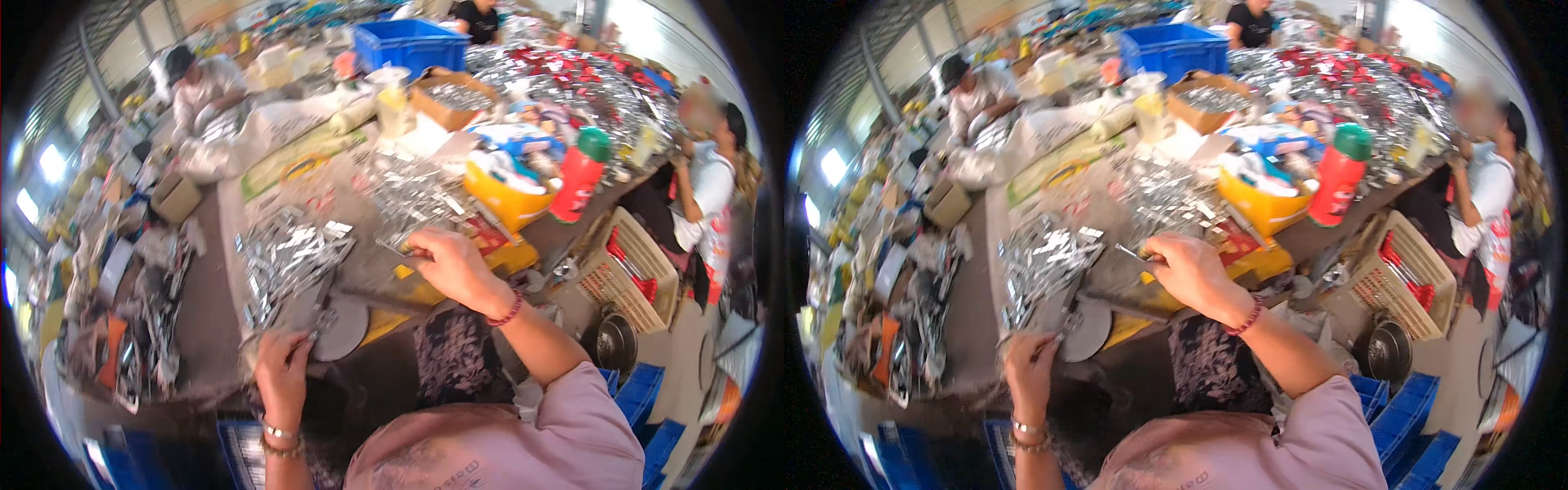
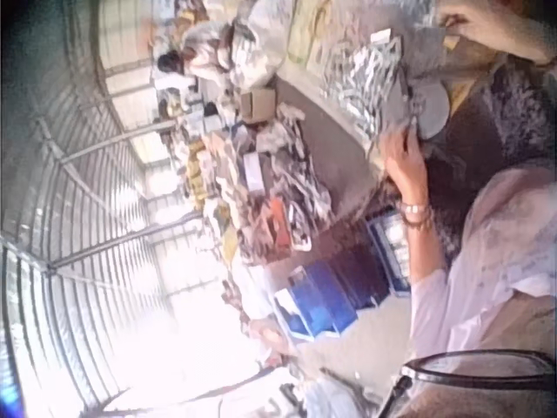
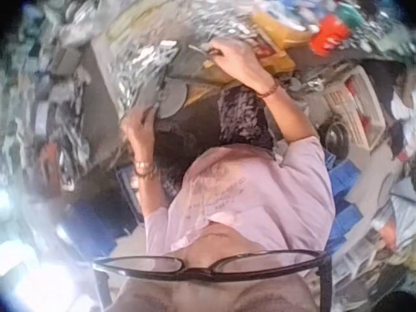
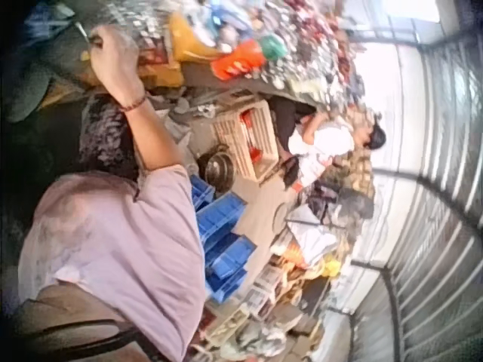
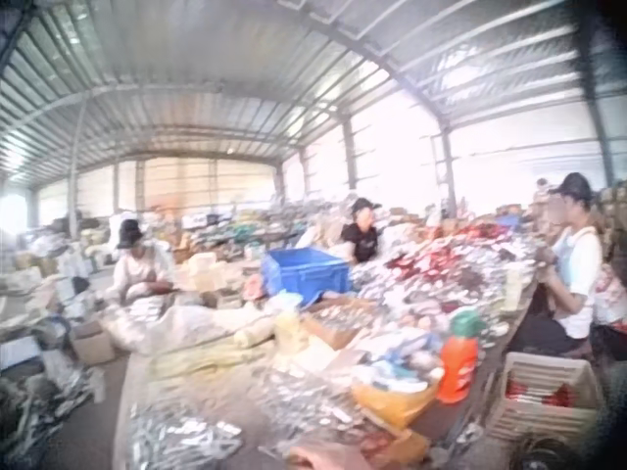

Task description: The person assembles metal components by inserting metal pins into metal pieces, tapping them with a hammer on a round metal plate, and placing the assembled parts into a blue tray.

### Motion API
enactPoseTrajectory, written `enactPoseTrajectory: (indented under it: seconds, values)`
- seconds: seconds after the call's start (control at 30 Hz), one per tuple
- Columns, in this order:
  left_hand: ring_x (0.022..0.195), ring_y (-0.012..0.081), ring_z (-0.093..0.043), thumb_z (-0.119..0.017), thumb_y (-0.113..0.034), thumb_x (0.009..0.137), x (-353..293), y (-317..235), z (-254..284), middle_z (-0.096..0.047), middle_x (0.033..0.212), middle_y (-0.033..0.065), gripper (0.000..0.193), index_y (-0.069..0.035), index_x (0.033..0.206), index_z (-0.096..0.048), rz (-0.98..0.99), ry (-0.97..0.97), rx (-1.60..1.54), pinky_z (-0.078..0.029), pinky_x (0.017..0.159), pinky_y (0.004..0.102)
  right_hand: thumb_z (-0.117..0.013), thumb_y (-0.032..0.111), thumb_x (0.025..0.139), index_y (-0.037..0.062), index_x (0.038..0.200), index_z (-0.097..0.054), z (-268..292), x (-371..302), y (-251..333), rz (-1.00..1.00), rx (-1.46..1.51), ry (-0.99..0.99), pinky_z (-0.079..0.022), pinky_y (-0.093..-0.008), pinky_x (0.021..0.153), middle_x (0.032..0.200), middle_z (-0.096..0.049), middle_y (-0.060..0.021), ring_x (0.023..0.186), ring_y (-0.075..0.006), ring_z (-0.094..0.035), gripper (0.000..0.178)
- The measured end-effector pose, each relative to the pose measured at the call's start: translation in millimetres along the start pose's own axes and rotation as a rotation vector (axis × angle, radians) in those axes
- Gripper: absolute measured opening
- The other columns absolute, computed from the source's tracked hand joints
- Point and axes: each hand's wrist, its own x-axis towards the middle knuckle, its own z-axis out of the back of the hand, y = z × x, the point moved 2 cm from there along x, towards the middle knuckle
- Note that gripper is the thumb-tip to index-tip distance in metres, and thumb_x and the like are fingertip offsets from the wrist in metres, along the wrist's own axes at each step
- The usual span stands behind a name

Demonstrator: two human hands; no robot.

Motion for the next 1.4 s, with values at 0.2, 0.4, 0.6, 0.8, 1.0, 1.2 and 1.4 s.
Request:
enactPoseTrajectory:
  seconds: [0.2, 0.4, 0.6, 0.8, 1.0, 1.2, 1.4]
  values:
    - [0.088, 0.0314, -0.068, -0.086, -0.003, 0.085, 3.2, -3.3, -3.6, -0.069, 0.092, 0.011, 0.014, -0.004, 0.099, -0.083, 0.043, 0.013, 0.05, -0.054, 0.079, 0.0399, -0.075, 0.006, 0.09, 0.0083, 0.101, -0.075, -37.4, -21.0, 50.2, 0.252, 0.06, 0.213, -0.059, -0.0471, 0.075, 0.097, -0.067, -0.0118, 0.088, -0.0365, -0.073, 0.012]
    - [0.088, 0.0293, -0.068, -0.087, -0.006, 0.085, -3.1, -2.8, 3.4, -0.07, 0.091, 0.0089, 0.015, -0.006, 0.1, -0.084, 0.081, 0.038, 0.021, -0.054, 0.078, 0.0396, -0.074, 0.005, 0.088, 0.0096, 0.094, -0.069, -60.0, -28.7, 69.2, 0.385, 0.02, 0.299, -0.059, -0.0462, 0.071, 0.097, -0.061, -0.0095, 0.087, -0.0327, -0.072, 0.009]
    - [0.086, 0.0275, -0.067, -0.087, -0.004, 0.086, -2.8, 1.1, 3.3, -0.07, 0.092, 0.0081, 0.016, -0.005, 0.101, -0.083, 0.052, 0.053, 0.0, -0.054, 0.075, 0.0387, -0.082, 0.005, 0.081, 0.0102, 0.102, -0.074, -59.6, -27.5, 71.7, 0.453, -0.067, 0.287, -0.06, -0.0412, 0.072, 0.096, -0.061, -0.0063, 0.087, -0.0274, -0.072, 0.023]
    - [0.084, 0.0246, -0.067, -0.087, -0.002, 0.086, -2.5, -0.9, 3.2, -0.07, 0.092, 0.0077, 0.016, -0.003, 0.101, -0.083, 0.142, 0.08, -0.079, -0.053, 0.074, 0.0361, -0.083, 0.005, 0.079, 0.0109, 0.1, -0.073, -59.1, -25.0, 70.5, 0.471, -0.047, 0.297, -0.06, -0.0418, 0.073, 0.098, -0.061, -0.0063, 0.088, -0.0278, -0.071, 0.023]
    - [0.084, 0.0249, -0.067, -0.087, 0.0, 0.085, -2.2, 0.1, 2.0, -0.069, 0.092, 0.0088, 0.017, -0.003, 0.101, -0.082, 0.112, 0.076, -0.06, -0.052, 0.073, 0.036, -0.081, 0.006, 0.081, 0.0109, 0.098, -0.072, -60.2, -22.9, 70.7, 0.484, -0.032, 0.297, -0.059, -0.0421, 0.072, 0.098, -0.06, -0.0062, 0.088, -0.0277, -0.071, 0.021]
    - [0.083, 0.0257, -0.067, -0.087, 0.003, 0.083, -3.5, 0.3, -1.6, -0.069, 0.092, 0.0094, 0.018, -0.002, 0.1, -0.081, 0.068, 0.062, -0.067, -0.053, 0.073, 0.036, -0.075, 0.004, 0.085, 0.0113, 0.096, -0.071, -63.3, -19.9, 68.5, 0.494, 0.012, 0.276, -0.058, -0.0419, 0.071, 0.096, -0.058, -0.0071, 0.087, -0.0281, -0.071, 0.013]
    - [0.084, 0.0264, -0.069, -0.087, 0.004, 0.084, -5.6, 1.8, -1.8, -0.068, 0.093, 0.0096, 0.018, -0.003, 0.099, -0.08, 0.065, 0.056, -0.052, -0.054, 0.073, 0.0358, -0.072, 0.004, 0.088, 0.0115, 0.097, -0.073, -76.3, -18.2, 65.6, 0.513, 0.049, 0.27, -0.059, -0.0416, 0.073, 0.093, -0.059, -0.0074, 0.088, -0.0282, -0.072, 0.012]
